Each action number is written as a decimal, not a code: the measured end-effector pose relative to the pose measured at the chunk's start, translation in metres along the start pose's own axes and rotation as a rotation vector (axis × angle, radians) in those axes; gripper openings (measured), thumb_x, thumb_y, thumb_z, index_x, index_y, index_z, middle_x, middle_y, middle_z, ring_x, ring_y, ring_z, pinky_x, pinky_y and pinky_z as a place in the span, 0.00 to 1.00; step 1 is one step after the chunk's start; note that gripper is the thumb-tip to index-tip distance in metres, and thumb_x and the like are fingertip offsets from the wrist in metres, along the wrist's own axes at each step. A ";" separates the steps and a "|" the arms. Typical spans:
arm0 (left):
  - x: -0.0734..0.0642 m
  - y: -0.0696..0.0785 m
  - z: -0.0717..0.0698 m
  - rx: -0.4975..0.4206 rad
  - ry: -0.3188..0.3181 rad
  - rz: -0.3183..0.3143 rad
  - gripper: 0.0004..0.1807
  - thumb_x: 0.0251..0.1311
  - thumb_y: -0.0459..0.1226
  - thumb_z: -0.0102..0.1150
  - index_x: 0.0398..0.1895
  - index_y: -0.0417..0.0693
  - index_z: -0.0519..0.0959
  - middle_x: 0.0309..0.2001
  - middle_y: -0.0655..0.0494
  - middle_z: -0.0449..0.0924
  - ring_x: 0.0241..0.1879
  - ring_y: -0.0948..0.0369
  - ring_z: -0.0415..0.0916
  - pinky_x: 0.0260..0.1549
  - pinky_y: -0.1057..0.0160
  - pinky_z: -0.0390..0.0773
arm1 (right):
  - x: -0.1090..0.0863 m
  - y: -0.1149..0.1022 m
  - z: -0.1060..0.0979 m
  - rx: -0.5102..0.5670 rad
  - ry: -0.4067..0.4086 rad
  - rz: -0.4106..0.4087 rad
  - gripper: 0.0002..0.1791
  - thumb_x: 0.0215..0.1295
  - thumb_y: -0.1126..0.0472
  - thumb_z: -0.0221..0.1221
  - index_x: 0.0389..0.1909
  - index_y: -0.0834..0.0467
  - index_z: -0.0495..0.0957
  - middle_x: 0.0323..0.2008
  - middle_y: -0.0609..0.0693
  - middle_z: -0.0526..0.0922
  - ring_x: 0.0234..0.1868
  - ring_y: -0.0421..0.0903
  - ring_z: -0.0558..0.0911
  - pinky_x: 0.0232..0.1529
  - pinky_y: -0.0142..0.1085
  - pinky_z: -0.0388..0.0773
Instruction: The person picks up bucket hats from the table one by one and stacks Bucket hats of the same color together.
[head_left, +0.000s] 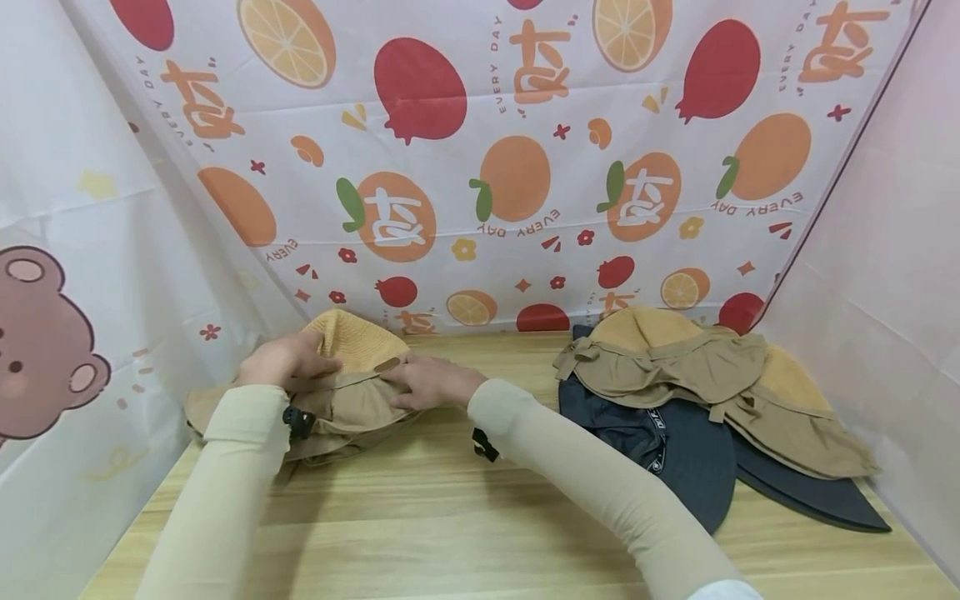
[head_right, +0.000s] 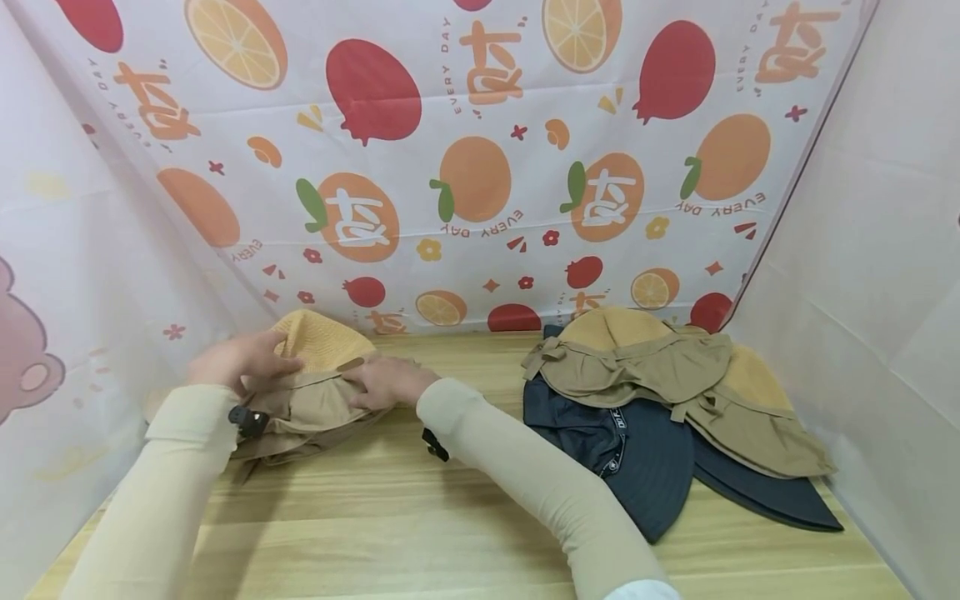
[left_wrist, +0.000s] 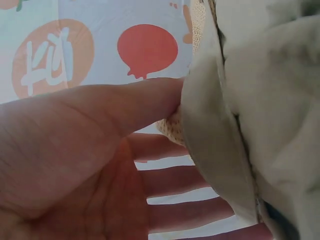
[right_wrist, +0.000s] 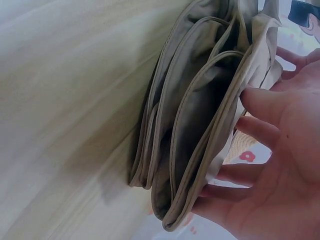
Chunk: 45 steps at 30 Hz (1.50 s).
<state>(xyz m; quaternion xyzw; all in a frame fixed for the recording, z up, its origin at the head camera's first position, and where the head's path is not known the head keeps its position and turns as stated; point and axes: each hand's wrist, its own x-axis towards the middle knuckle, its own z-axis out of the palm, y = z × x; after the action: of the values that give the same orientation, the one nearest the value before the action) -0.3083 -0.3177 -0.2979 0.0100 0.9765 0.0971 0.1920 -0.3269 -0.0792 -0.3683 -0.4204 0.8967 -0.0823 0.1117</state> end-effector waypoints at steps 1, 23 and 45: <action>0.001 0.000 0.000 0.005 -0.006 -0.003 0.32 0.74 0.51 0.51 0.62 0.30 0.64 0.56 0.31 0.70 0.51 0.42 0.70 0.49 0.41 0.74 | 0.000 0.000 0.000 0.011 -0.007 0.005 0.31 0.78 0.46 0.55 0.78 0.45 0.64 0.79 0.55 0.61 0.77 0.48 0.68 0.73 0.41 0.71; 0.011 0.002 -0.006 -0.029 -0.065 -0.064 0.18 0.71 0.51 0.57 0.37 0.45 0.69 0.38 0.44 0.73 0.42 0.48 0.75 0.34 0.58 0.74 | 0.007 0.004 -0.003 0.026 -0.043 0.030 0.32 0.77 0.46 0.57 0.78 0.44 0.64 0.67 0.48 0.73 0.64 0.42 0.74 0.67 0.36 0.73; 0.023 0.004 -0.004 -0.075 -0.081 -0.063 0.17 0.70 0.46 0.60 0.29 0.45 0.70 0.27 0.54 0.68 0.35 0.54 0.72 0.32 0.61 0.71 | 0.011 0.005 -0.002 -0.025 -0.049 0.041 0.32 0.77 0.46 0.57 0.78 0.44 0.65 0.74 0.48 0.70 0.73 0.45 0.71 0.73 0.38 0.69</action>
<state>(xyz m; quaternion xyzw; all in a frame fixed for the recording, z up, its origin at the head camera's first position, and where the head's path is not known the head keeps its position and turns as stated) -0.3315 -0.3129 -0.3019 -0.0241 0.9634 0.1270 0.2348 -0.3378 -0.0850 -0.3690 -0.4051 0.9030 -0.0586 0.1302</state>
